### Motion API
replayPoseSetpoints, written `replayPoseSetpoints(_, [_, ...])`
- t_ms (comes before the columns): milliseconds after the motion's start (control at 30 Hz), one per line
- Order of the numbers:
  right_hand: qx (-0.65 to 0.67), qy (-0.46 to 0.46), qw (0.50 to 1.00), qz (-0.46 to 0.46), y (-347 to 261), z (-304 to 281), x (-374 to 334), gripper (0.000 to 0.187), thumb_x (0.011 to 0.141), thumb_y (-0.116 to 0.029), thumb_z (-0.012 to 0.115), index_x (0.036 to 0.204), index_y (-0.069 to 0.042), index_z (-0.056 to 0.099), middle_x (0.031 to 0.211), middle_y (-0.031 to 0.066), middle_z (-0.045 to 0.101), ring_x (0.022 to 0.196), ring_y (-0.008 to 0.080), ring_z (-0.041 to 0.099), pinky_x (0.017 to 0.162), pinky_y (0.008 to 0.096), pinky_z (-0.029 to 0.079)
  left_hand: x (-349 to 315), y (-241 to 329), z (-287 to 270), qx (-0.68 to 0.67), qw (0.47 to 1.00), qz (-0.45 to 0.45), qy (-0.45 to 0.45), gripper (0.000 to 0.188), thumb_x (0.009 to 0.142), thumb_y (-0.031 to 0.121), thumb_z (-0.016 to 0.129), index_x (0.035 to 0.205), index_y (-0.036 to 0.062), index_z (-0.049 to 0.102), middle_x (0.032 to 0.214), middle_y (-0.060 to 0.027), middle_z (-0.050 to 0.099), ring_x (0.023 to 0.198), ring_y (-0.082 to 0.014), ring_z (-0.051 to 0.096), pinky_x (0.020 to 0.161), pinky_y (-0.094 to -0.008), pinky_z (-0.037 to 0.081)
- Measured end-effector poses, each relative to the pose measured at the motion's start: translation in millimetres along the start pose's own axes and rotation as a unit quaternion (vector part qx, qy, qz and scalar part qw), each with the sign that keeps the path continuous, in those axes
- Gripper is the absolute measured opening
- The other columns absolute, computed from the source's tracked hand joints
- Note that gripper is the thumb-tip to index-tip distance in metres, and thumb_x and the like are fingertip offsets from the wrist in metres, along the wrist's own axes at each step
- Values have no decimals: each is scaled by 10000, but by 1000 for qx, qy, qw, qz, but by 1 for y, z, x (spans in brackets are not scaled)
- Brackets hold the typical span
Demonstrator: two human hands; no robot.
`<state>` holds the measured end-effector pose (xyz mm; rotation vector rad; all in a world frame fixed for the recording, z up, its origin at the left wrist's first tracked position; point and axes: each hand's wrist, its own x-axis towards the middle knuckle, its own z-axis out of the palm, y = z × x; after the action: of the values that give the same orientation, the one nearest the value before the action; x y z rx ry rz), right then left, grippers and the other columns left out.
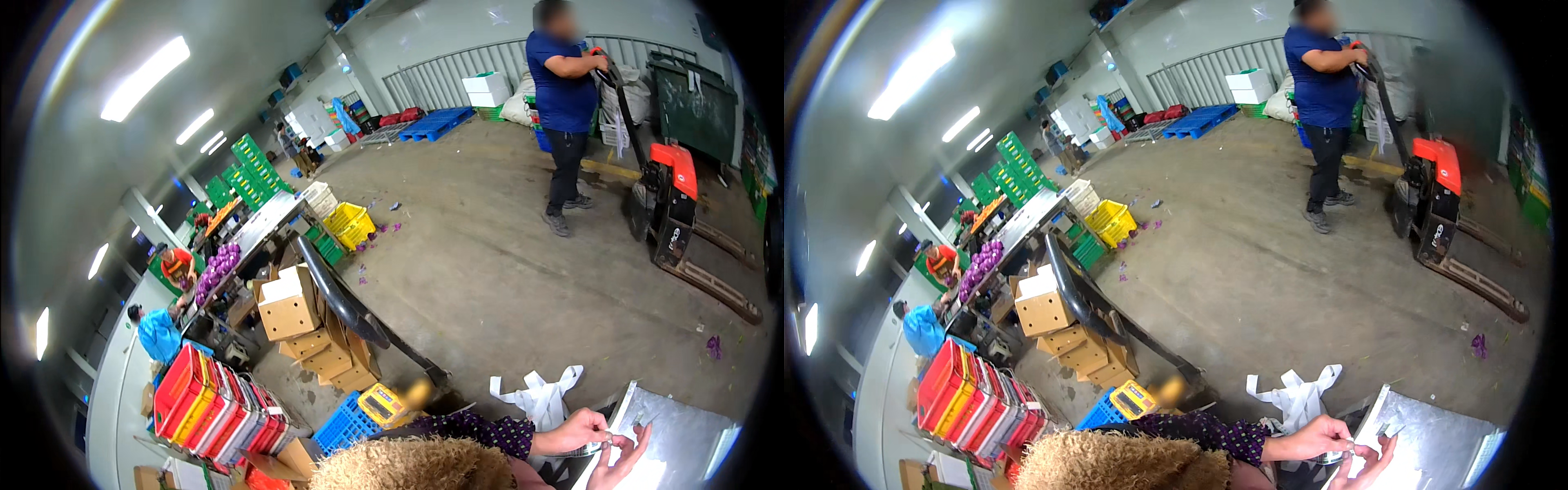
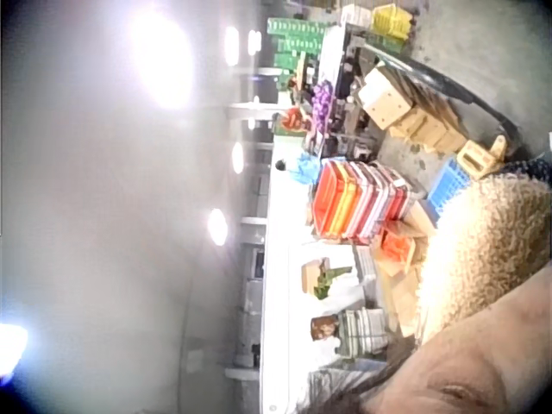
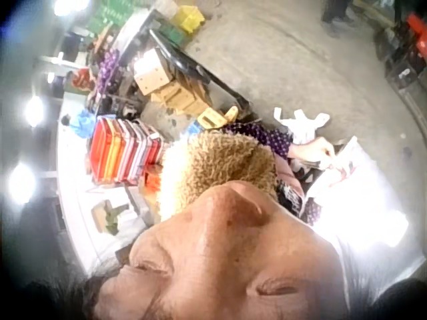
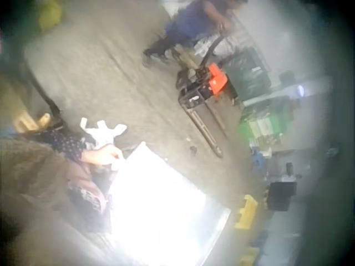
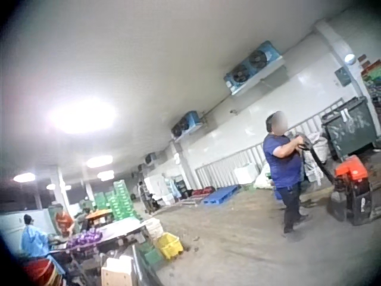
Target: The person peels adhesive labels from a backing sheet and applies them to the top of small blue boxes, then places the finished boxes into a white plastic basket on a metal table.
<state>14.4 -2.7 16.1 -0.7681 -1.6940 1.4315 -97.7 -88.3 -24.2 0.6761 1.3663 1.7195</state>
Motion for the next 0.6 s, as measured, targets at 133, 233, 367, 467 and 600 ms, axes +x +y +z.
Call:
replayPoseSetpoints(133, [-9,26,1000,-7,1,-1,8,619,866,-3,614,1420,-29,340,1205,129,539,924,176,543,845,291,465,24,-7,5,20,1000,-12,-16,110,849,75,684,799,-15,646,690,13,612,651,-46,519,579,-235,421])
replayPoseSetpoints(233, [-26,35,999,-4,-2,-6,15,611,869,-7,614,1417,-28,344,1202,131,541,925,179,544,845,291,466,36,5,12,26,999,10,-46,133,822,79,700,764,-22,636,666,11,605,635,-52,514,568,-247,419])
replayPoseSetpoints(367, [-33,30,999,-3,-6,4,26,601,874,-12,615,1413,-26,349,1198,133,545,927,183,545,845,291,467,41,22,0,27,999,30,-14,153,799,88,710,741,-26,627,639,4,598,620,-59,508,561,-254,418])
replayPoseSetpoints(467, [-27,18,999,-7,-6,21,31,594,877,-17,615,1410,-25,353,1196,135,547,928,185,546,844,292,468,39,28,-17,52,998,25,9,140,797,85,705,749,-23,631,642,-1,607,627,-61,515,572,-260,427])
replayPoseSetpoints(600, [-20,10,1000,-10,-6,35,34,584,882,-22,615,1406,-24,358,1192,137,551,930,189,547,844,292,469,38,31,-29,22,999,33,15,109,800,75,699,783,-20,650,657,1,617,640,-56,521,587,-253,430])
